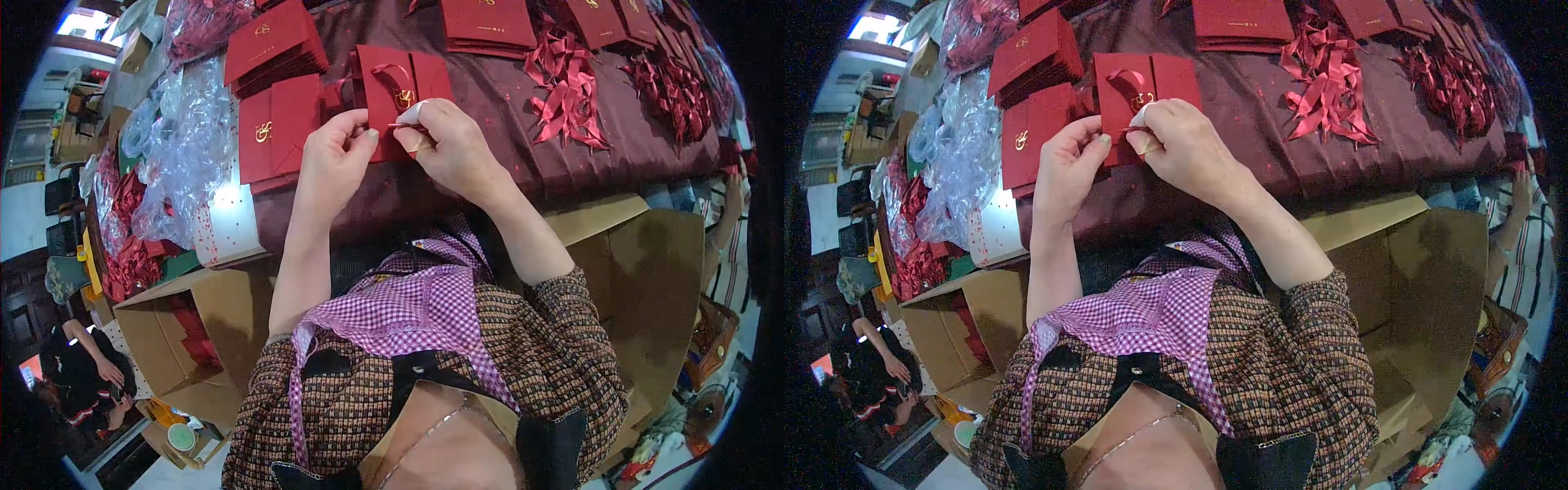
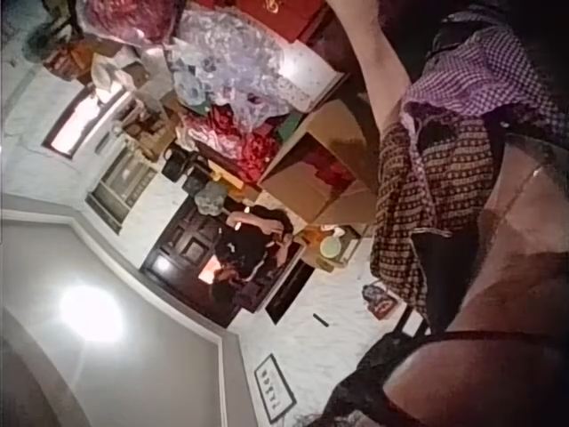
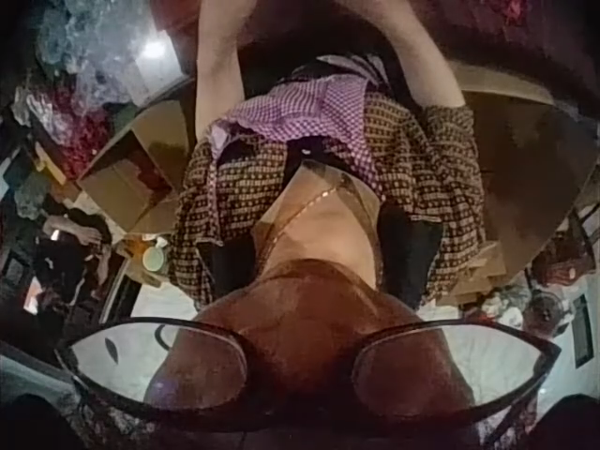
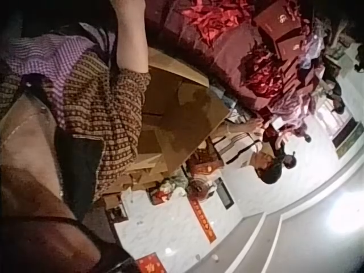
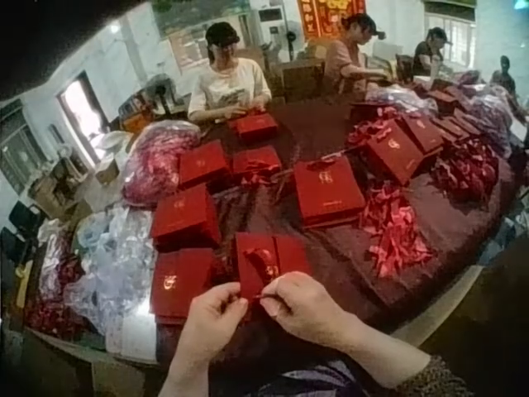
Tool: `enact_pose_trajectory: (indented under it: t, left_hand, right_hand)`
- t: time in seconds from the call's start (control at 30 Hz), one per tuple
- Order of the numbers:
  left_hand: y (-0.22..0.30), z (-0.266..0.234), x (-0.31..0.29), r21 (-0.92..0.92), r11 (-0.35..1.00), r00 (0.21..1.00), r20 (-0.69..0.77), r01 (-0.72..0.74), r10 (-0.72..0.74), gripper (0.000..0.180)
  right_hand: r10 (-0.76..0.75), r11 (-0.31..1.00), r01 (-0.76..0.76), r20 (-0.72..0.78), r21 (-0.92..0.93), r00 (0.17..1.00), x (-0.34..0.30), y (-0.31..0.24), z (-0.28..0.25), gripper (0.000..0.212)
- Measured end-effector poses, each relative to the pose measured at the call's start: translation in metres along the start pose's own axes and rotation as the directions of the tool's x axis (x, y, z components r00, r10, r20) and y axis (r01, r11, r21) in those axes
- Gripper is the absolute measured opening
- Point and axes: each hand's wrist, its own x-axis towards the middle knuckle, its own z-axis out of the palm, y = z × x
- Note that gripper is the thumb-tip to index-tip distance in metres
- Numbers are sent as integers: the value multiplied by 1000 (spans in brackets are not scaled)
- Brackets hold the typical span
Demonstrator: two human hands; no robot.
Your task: The person puts on eyeglasses, then threads ribbon handles into slits on paper gift bags by hand.
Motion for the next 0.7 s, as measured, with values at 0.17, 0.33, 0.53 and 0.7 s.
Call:
enact_pose_trajectory:
  t: [0.17,0.33,0.53,0.7]
  left_hand:
    - [5,2,-1,-23,1000,1000,-16,-14,14,21]
    - [6,1,0,19,999,999,5,-41,41,21]
    - [10,5,-5,48,998,999,-7,-45,45,21]
    - [21,5,-7,85,995,998,-1,-58,59,21]
  right_hand:
    - [-114,982,116,25,-148,993,1,-2,-4,12]
    - [-90,969,111,101,-220,991,3,-7,-8,13]
    - [-104,962,136,140,-237,985,10,-11,-11,11]
    - [-92,962,135,184,-237,979,15,-14,-13,10]
